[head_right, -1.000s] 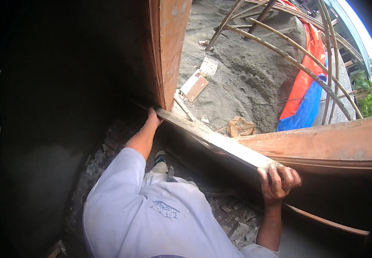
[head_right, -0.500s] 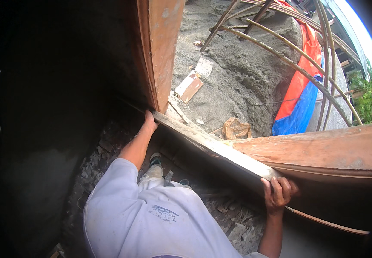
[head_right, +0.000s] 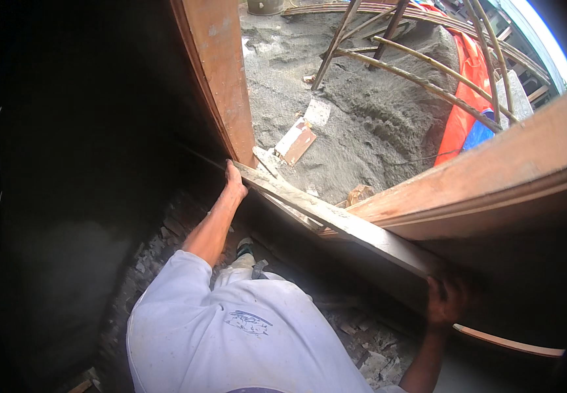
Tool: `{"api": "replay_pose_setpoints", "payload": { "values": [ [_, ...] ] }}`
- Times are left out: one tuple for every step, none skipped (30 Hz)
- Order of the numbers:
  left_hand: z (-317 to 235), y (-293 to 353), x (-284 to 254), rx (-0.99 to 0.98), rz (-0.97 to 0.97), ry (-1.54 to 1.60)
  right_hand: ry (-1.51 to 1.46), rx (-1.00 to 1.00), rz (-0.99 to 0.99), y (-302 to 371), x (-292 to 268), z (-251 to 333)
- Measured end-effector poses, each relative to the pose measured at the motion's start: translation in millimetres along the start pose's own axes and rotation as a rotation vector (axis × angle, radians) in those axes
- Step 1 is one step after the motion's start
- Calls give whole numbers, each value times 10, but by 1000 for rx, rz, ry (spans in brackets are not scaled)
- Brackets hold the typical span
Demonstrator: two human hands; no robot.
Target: The person scoops wet cement from a bucket using a trowel and applies it to the wall and ceiling. They repeatedly smooth the surface with a long wooden straightedge to level the plaster. The work occurs in a small unfinished room with debris on the floor.
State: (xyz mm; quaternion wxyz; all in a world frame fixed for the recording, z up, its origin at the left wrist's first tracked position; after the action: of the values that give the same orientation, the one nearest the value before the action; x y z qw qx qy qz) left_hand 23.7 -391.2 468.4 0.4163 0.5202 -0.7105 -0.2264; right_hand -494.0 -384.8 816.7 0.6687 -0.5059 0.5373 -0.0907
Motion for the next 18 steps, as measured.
{"api": "replay_pose_setpoints", "payload": {
  "values": [
    [-23, 92, 40, 21, 3, -8, 46, -23, -1, 39, -34, -83],
    [-58, 168, 83, 46, 9, -15, 76, -38, -14, 83, -64, -162],
    [-79, 202, 117, 74, 42, -9, 105, -53, -27, 123, -89, -237],
    [-96, 223, 141, 101, 74, -2, 134, -68, -39, 164, -109, -312],
    [-93, 310, 176, 121, 105, 1, 137, -55, -38, 228, -134, -410],
    [-77, 385, 206, 111, 99, 2, 138, -44, -37, 294, -157, -511],
    [-63, 456, 250, 101, 93, 3, 139, -33, -36, 356, -180, -607],
    [-76, 582, 305, 94, 88, 5, 116, -8, -30, 415, -196, -703],
    [-91, 702, 346, 120, 116, -2, 93, 15, -23, 472, -213, -795],
    [-88, 725, 384, 139, 127, -3, 71, 39, -17, 528, -227, -886],
    [-90, 781, 436, 156, 138, -5, 51, 55, -60, 602, -261, -977],
    [-84, 840, 481, 172, 150, -7, 32, 71, -103, 685, -281, -1066],
    [-62, 903, 525, 177, 174, 8, 14, 86, -145, 756, -313, -1146],
    [-100, 896, 524, 213, 171, 0, 16, 74, -152, 803, -312, -1198],
    [-125, 802, 500, 245, 162, -4, 17, 56, -155, 819, -322, -1239],
    [-168, 710, 472, 279, 151, -7, 15, 37, -157, 841, -314, -1280],
    [-195, 624, 468, 274, 155, 24, 24, 53, -150, 895, -288, -1347],
    [-222, 603, 445, 305, 153, 1, 33, 68, -139, 957, -280, -1416]
  ]
}}
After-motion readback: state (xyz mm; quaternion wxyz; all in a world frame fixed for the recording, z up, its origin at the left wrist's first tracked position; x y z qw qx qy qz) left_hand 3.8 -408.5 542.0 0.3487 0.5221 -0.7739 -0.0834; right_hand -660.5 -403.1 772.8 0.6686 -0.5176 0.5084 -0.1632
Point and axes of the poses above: each hand's wrist, its own y-axis away from the middle knuckle, its own x-axis out of the palm, z = x × y, the point moved 6 cm from there along -y, towards the middle knuckle, and after that the axes turned 7 degrees about -z, right-handed, at the moved point
